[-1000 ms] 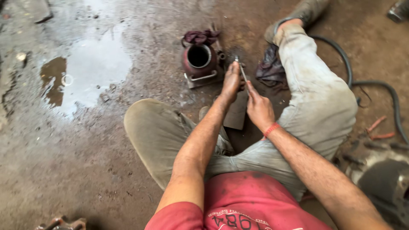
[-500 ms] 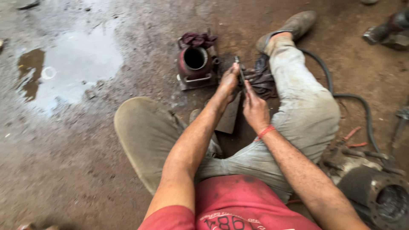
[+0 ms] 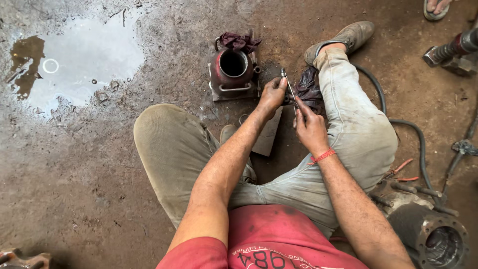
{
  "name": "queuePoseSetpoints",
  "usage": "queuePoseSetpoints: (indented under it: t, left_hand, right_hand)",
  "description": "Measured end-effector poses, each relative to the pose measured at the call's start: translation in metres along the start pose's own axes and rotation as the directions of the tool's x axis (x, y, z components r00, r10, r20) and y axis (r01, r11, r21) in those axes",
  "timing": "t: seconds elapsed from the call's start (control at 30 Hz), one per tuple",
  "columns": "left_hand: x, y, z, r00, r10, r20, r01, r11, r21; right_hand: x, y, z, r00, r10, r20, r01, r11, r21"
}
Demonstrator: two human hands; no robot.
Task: The person sits on the floor and uses a file to smooth a cylindrical metal part. They then wipe the part with a cloth, open a small box to retrieve a new seal, and prepare to install it onto the part.
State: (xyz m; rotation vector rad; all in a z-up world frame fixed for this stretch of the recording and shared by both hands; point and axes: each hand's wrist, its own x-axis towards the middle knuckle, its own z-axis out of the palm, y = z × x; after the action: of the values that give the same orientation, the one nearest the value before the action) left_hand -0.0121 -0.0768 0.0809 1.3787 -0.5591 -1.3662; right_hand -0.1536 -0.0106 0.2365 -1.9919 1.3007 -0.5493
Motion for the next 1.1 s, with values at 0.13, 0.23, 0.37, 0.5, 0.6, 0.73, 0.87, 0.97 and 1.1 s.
queuePoseSetpoints:
  t: [0.13, 0.23, 0.37, 0.5, 0.6, 0.73, 0.87, 0.97, 1.1]
  left_hand:
    - [-0.001, 0.007, -0.003, 0.993, -0.018, 0.119, 0.04, 0.982, -0.186]
    - [0.001, 0.013, -0.006, 0.981, 0.001, 0.192, 0.054, 0.959, -0.28]
    - [0.002, 0.015, -0.007, 0.99, 0.068, 0.122, -0.054, 0.992, -0.113]
    - [-0.003, 0.021, -0.01, 0.993, 0.081, 0.089, -0.077, 0.996, -0.04]
    - [-0.009, 0.033, -0.008, 0.989, 0.074, 0.127, -0.061, 0.992, -0.109]
    - [-0.025, 0.053, -0.009, 0.995, 0.094, 0.039, -0.1, 0.975, 0.198]
    - [-0.037, 0.066, -0.013, 0.992, 0.127, -0.029, -0.105, 0.912, 0.398]
    - [-0.031, 0.063, -0.013, 0.997, 0.055, 0.05, -0.063, 0.983, 0.172]
    - [-0.018, 0.048, -0.015, 0.974, 0.14, 0.177, -0.148, 0.989, 0.03]
  right_hand:
    - [0.001, 0.005, 0.004, 0.983, -0.168, -0.078, 0.166, 0.986, -0.024]
    - [0.002, 0.006, 0.005, 0.993, -0.096, -0.074, 0.096, 0.995, 0.003]
    - [0.001, 0.003, 0.002, 0.996, -0.066, -0.056, 0.066, 0.998, -0.005]
    - [0.003, 0.0, 0.001, 0.991, -0.113, -0.069, 0.112, 0.993, -0.023]
    - [0.003, 0.003, 0.001, 0.989, -0.125, -0.076, 0.126, 0.992, 0.001]
    - [0.002, 0.006, 0.001, 0.995, -0.09, -0.051, 0.09, 0.996, -0.003]
    - [0.003, 0.004, 0.0, 0.998, -0.068, -0.014, 0.068, 0.998, 0.002]
    - [0.002, 0.003, -0.001, 0.997, -0.076, -0.031, 0.076, 0.997, -0.007]
    - [0.003, 0.002, 0.0, 0.994, -0.089, -0.057, 0.09, 0.996, 0.017]
